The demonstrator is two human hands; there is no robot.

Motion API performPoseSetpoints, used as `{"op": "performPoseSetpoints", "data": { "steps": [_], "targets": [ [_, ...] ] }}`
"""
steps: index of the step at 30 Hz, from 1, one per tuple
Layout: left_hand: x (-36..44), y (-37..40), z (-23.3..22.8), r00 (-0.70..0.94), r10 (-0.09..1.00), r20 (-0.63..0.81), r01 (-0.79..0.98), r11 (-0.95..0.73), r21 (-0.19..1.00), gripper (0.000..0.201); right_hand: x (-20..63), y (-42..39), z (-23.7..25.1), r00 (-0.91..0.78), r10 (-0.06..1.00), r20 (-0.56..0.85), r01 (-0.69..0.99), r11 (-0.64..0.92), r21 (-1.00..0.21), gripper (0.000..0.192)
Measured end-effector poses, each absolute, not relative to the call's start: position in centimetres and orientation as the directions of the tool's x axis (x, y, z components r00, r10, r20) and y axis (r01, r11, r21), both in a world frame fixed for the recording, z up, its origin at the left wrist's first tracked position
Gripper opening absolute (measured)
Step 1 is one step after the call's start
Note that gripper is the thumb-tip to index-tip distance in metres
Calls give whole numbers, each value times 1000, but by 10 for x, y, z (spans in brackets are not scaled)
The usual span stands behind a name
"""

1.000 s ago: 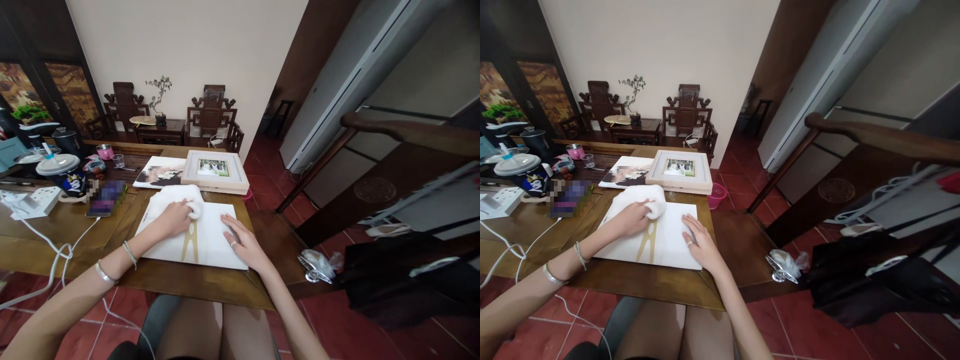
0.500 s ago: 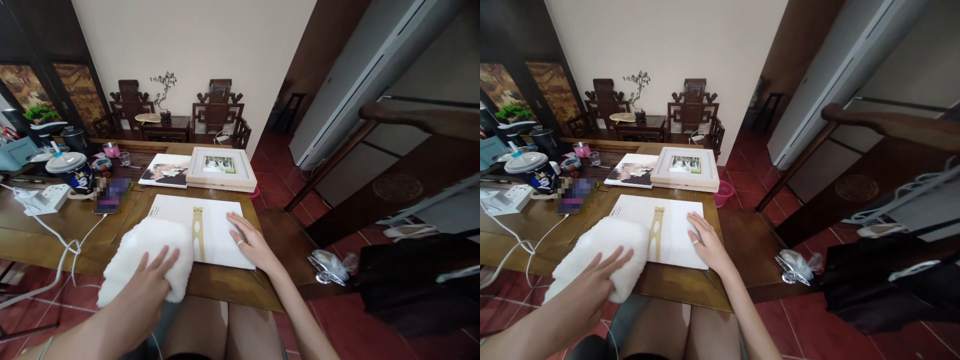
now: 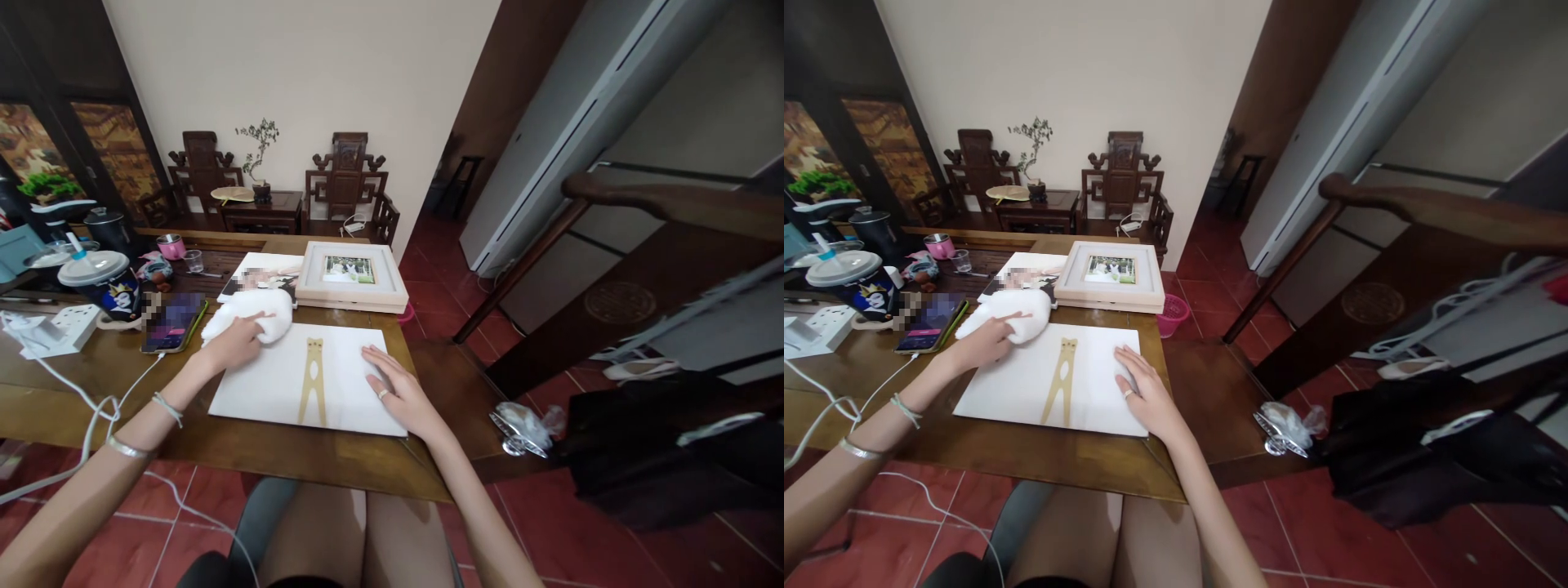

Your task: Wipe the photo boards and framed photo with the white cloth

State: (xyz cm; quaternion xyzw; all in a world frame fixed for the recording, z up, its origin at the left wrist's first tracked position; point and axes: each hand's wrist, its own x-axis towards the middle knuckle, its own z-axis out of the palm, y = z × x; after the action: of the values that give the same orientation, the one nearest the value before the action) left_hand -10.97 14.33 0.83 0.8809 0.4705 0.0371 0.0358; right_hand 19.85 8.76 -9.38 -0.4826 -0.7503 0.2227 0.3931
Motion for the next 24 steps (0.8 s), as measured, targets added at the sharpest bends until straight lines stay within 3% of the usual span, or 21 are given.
{"op": "performPoseSetpoints", "data": {
  "steps": [4,9,14,18,24],
  "targets": [
    [-114,131,7,519,855,-9,853,-518,60,39,198,87,-92,-221,907,360,553,420,-720,40],
    [-113,56,5,472,843,-258,870,-493,-18,34,198,86,-91,-227,913,339,571,407,-713,41],
    [-125,-10,1,563,781,-271,825,-549,132,30,198,86,-93,-231,908,350,570,418,-707,41],
    [-119,5,17,545,797,-260,838,-514,184,36,199,86,-93,-227,908,352,565,417,-712,41],
    [-91,78,23,513,823,-243,857,-507,94,37,199,86,-91,-227,908,351,548,417,-725,41]
  ]
}}
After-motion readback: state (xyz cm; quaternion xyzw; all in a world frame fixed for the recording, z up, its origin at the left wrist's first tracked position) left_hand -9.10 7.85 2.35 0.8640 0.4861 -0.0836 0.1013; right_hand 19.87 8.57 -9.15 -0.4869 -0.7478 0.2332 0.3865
